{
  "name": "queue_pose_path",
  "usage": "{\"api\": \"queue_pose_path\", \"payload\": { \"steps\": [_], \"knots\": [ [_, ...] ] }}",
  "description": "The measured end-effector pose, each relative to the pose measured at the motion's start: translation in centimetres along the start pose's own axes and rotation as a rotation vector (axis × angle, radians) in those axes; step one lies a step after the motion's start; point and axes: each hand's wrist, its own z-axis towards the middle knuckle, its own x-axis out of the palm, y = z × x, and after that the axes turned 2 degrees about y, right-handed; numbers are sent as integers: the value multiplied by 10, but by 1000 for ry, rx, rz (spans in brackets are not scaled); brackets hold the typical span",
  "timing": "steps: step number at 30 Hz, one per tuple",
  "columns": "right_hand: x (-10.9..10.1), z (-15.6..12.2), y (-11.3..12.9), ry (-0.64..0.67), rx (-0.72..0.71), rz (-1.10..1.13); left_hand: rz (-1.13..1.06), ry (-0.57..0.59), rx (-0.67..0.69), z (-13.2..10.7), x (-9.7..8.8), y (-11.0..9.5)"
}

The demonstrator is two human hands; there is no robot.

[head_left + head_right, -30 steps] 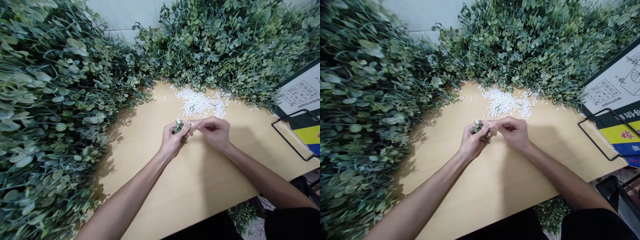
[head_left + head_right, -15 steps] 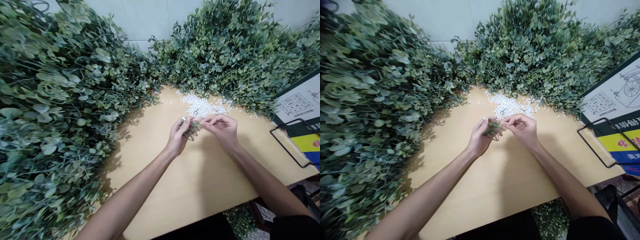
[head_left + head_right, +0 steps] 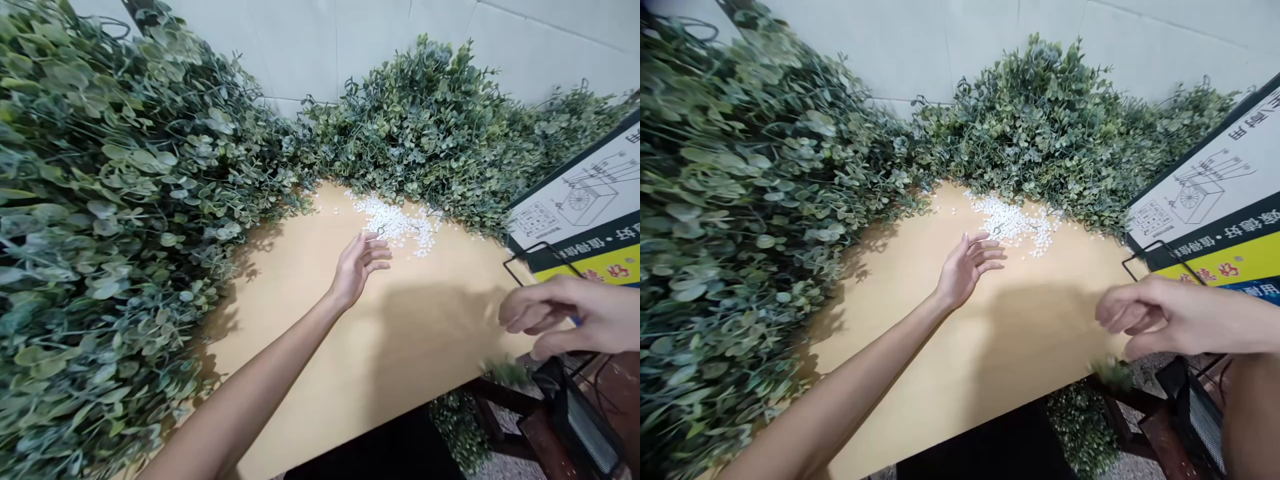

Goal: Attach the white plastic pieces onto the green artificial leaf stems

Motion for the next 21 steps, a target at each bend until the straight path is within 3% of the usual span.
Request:
{"api": "queue_pose_path", "payload": {
  "steps": [4,7,9,10,12,14,17,21],
  "knots": [
    [-17,14,1,32,2,-208,5,-1,0,1,-1,1],
    [-33,33,-13,137,18,-403,8,-2,1,1,0,0],
    [-34,54,-26,201,28,-544,11,2,4,0,0,-1],
    [-28,66,-33,152,3,-592,12,3,6,0,0,-1],
    [-3,94,-44,53,-60,-594,16,3,13,0,1,-1],
    [34,120,-47,63,-124,-548,23,-5,19,1,1,2],
    [99,149,-40,205,-247,-516,41,-42,32,4,1,11],
    [175,181,-34,380,-306,-551,115,-54,70,9,-2,22]
  ]
}}
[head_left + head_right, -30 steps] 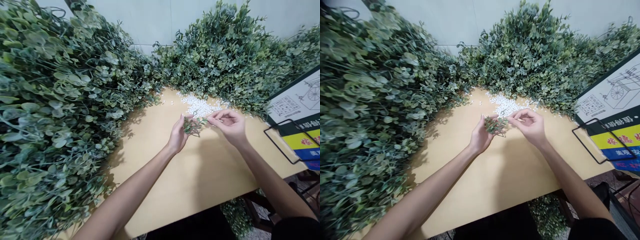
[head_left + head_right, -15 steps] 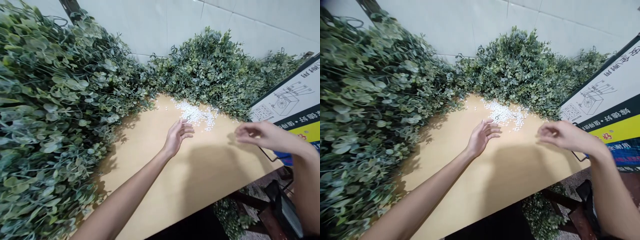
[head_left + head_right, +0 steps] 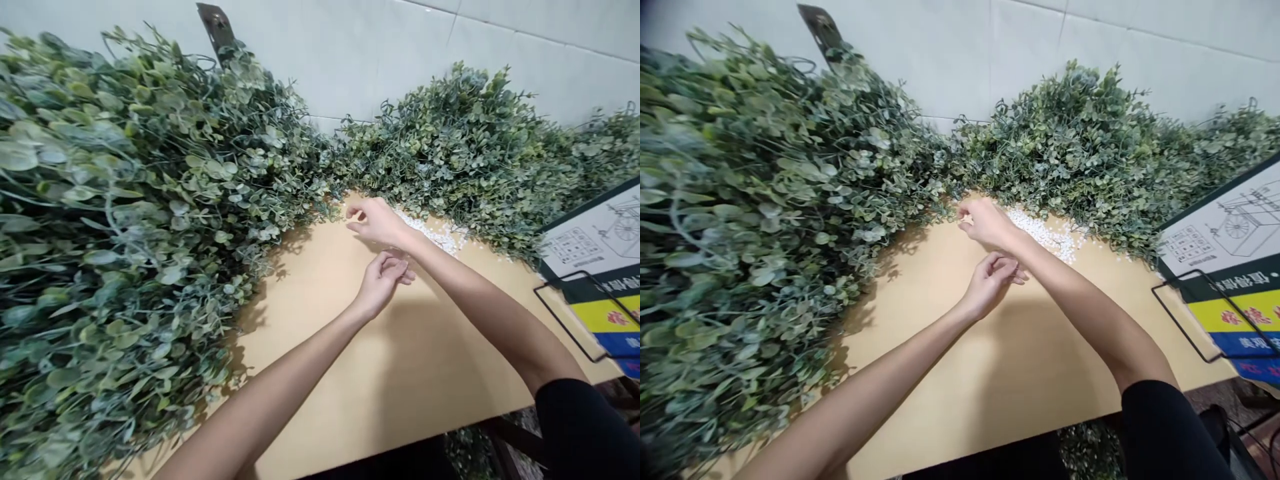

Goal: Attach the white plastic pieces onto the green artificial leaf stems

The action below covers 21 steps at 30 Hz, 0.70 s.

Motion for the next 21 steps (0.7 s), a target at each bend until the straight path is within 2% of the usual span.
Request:
{"api": "queue_pose_path", "payload": {
  "steps": [4,6,8,11,14,17,19,21],
  "knots": [
    [36,41,5,103,-54,-87,-4,-16,30,2,-3,5],
    [42,49,5,166,-21,-113,-4,-24,38,2,-3,5],
    [38,48,7,209,15,-136,-4,-31,35,2,-3,5],
    [11,33,13,203,7,-151,-4,-34,26,2,-2,4],
    [-33,8,16,153,-13,-79,-27,-56,42,2,-2,3],
    [-74,-22,14,93,-7,86,-90,-130,83,3,-3,2],
    [-92,-43,9,88,26,182,-129,-181,120,1,-3,-1],
    [-99,-61,3,27,65,195,-145,-220,158,-1,-2,-5]
  ]
}}
